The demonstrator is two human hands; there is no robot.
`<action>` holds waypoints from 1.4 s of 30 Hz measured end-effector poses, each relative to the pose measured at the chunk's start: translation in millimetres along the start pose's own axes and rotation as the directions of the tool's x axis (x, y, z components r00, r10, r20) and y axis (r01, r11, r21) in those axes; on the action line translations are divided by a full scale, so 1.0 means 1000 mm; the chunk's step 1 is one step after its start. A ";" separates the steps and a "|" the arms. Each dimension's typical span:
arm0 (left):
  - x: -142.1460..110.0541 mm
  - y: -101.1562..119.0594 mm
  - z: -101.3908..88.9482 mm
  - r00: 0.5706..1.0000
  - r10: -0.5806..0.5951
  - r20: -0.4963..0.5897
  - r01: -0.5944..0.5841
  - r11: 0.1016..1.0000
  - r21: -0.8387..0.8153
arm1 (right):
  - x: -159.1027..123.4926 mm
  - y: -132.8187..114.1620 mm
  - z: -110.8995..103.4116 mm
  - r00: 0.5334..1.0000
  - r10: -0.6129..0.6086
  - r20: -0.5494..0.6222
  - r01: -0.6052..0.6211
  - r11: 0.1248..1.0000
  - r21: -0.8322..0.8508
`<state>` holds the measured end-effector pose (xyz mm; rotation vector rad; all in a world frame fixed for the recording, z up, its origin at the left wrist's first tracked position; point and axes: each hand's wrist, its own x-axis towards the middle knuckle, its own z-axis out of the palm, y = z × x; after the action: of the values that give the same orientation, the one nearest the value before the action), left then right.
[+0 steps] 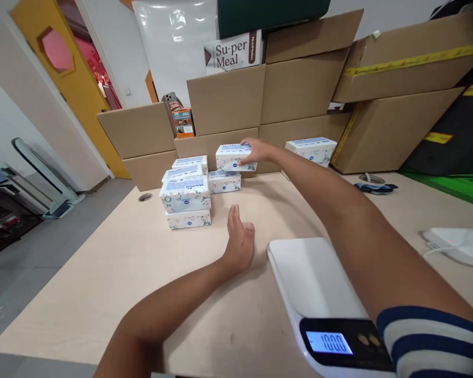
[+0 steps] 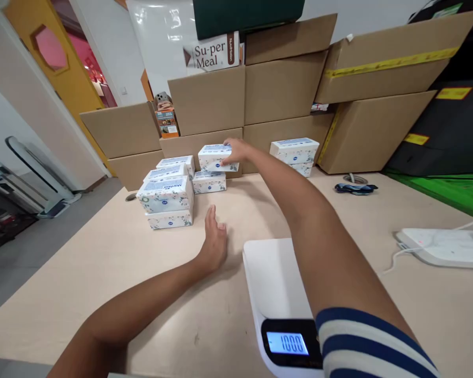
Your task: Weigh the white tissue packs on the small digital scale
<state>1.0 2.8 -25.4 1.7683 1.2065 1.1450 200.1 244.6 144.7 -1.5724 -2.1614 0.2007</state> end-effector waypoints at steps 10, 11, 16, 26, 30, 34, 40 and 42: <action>-0.002 0.009 -0.002 0.994 -0.092 0.053 0.092 0.996 -0.001 | 0.039 0.002 0.063 0.997 -0.066 0.047 0.061 0.993 0.096; -0.002 0.010 -0.003 0.993 -0.100 0.056 0.100 0.995 0.001 | 0.042 0.002 0.065 0.996 -0.069 0.049 0.064 0.993 0.099; -0.002 0.016 -0.006 0.985 -0.148 0.089 0.149 0.989 -0.001 | 0.046 0.002 0.066 0.996 -0.065 0.055 0.060 0.994 0.089; 0.000 0.014 -0.008 0.982 -0.157 0.103 0.158 0.987 0.002 | 0.049 0.001 0.067 0.994 -0.095 0.053 0.091 0.993 0.080; 0.000 0.017 -0.007 0.982 -0.157 0.104 0.157 0.988 0.005 | 0.046 0.001 0.069 0.991 -0.127 0.047 0.124 0.990 0.064; 0.000 0.020 -0.007 0.978 -0.175 0.115 0.174 0.985 0.017 | 0.044 0.000 0.070 0.991 -0.125 0.042 0.124 0.992 0.032; 0.000 0.020 -0.007 0.981 -0.160 0.111 0.160 0.987 0.009 | 0.043 -0.001 0.071 0.991 -0.124 0.039 0.123 0.992 0.023; 0.000 0.019 -0.007 0.981 -0.161 0.106 0.163 0.987 -0.011 | 0.043 -0.002 0.072 0.991 -0.131 0.038 0.130 0.991 0.027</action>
<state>1.0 -2.9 -5.9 1.6613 1.2466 0.9555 156.2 294.5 93.7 -1.4191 -2.2737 0.2172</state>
